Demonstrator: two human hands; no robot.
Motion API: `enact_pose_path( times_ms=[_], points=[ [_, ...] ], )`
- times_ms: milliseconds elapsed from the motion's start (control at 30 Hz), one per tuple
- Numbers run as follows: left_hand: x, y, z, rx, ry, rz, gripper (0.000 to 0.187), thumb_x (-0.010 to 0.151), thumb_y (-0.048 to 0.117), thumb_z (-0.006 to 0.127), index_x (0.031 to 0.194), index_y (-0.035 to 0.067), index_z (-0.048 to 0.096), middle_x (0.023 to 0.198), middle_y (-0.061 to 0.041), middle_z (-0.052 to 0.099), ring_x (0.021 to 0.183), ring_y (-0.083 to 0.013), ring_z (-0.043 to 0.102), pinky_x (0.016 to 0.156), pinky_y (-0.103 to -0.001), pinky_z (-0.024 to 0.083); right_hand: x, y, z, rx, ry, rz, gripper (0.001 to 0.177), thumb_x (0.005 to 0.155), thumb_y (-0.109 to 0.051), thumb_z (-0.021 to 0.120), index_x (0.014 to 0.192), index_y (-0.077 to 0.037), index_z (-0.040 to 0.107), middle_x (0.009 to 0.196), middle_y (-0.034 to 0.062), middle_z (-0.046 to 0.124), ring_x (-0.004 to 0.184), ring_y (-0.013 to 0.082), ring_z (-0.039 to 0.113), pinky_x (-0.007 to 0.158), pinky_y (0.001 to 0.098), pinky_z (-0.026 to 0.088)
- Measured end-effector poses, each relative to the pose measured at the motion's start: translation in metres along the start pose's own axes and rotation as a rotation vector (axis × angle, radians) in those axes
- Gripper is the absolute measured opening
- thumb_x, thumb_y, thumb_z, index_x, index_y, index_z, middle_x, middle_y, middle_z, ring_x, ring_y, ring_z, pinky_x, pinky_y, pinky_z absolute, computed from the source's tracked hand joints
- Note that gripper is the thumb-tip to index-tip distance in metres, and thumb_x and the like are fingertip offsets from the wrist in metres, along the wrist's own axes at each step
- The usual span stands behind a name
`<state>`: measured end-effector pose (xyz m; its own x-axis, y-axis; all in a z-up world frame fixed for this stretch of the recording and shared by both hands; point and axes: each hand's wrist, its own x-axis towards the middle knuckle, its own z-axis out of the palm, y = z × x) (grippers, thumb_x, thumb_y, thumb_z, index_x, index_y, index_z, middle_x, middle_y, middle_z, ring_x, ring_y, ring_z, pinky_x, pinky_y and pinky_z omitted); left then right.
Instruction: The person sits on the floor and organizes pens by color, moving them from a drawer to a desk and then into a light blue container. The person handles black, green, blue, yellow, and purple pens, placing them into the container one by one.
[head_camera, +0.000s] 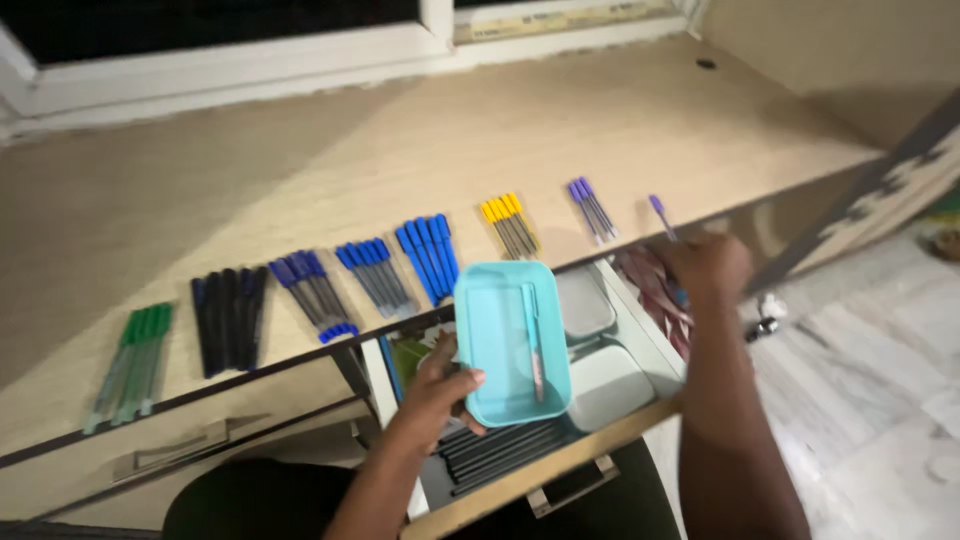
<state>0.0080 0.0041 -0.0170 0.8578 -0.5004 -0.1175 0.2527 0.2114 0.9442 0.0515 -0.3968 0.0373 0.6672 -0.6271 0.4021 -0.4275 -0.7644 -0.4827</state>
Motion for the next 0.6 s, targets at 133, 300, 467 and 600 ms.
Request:
enact_pose_path(
  times_ms=[133, 300, 467, 600],
  points=[
    [-0.002, 0.002, 0.000, -0.020, -0.079, 0.059, 0.091, 0.084, 0.028, 0.068, 0.158, 0.000, 0.024, 0.132, -0.023, 0.059, 0.087, -0.0291, 0.075, 0.048, -0.037, 0.064, -0.057, 0.008, -0.016, 0.685, -0.143, 0.159, 0.014, 0.088, -0.007, 0.068, 0.084, 0.004, 0.075, 0.072, 0.0145, 0.069, 0.062, 0.0159, 0.059, 0.053, 0.0316, 0.043],
    [-0.002, 0.000, -0.003, -0.017, -0.044, 0.034, 0.088, 0.081, 0.027, 0.069, 0.156, 0.003, 0.029, 0.120, -0.025, 0.067, 0.089, -0.0287, 0.076, 0.049, -0.037, 0.065, -0.177, -0.032, -0.015, 0.804, -0.277, -0.150, 0.012, 0.078, 0.001, 0.073, 0.086, -0.005, 0.079, 0.079, 0.0034, 0.077, 0.063, 0.0098, 0.062, 0.056, 0.0259, 0.047],
    [-0.001, -0.001, -0.003, -0.025, -0.043, 0.015, 0.088, 0.081, 0.029, 0.070, 0.156, 0.004, 0.030, 0.109, -0.026, 0.070, 0.079, -0.0319, 0.075, 0.050, -0.037, 0.065, -0.213, -0.091, -0.030, 0.521, -0.073, -0.386, 0.008, 0.068, -0.007, 0.079, 0.076, -0.007, 0.077, 0.071, 0.0057, 0.070, 0.063, 0.0181, 0.064, 0.054, 0.0319, 0.051],
    [-0.002, -0.004, -0.003, 0.036, -0.063, 0.048, 0.088, 0.083, 0.026, 0.072, 0.157, 0.005, 0.029, 0.113, -0.023, 0.070, 0.082, -0.0282, 0.075, 0.051, -0.036, 0.065, -0.213, -0.100, -0.033, 0.350, -0.060, -0.406, 0.012, 0.068, -0.016, 0.083, 0.077, -0.010, 0.080, 0.073, 0.0092, 0.070, 0.062, 0.0265, 0.066, 0.057, 0.0381, 0.051]
  ],
)
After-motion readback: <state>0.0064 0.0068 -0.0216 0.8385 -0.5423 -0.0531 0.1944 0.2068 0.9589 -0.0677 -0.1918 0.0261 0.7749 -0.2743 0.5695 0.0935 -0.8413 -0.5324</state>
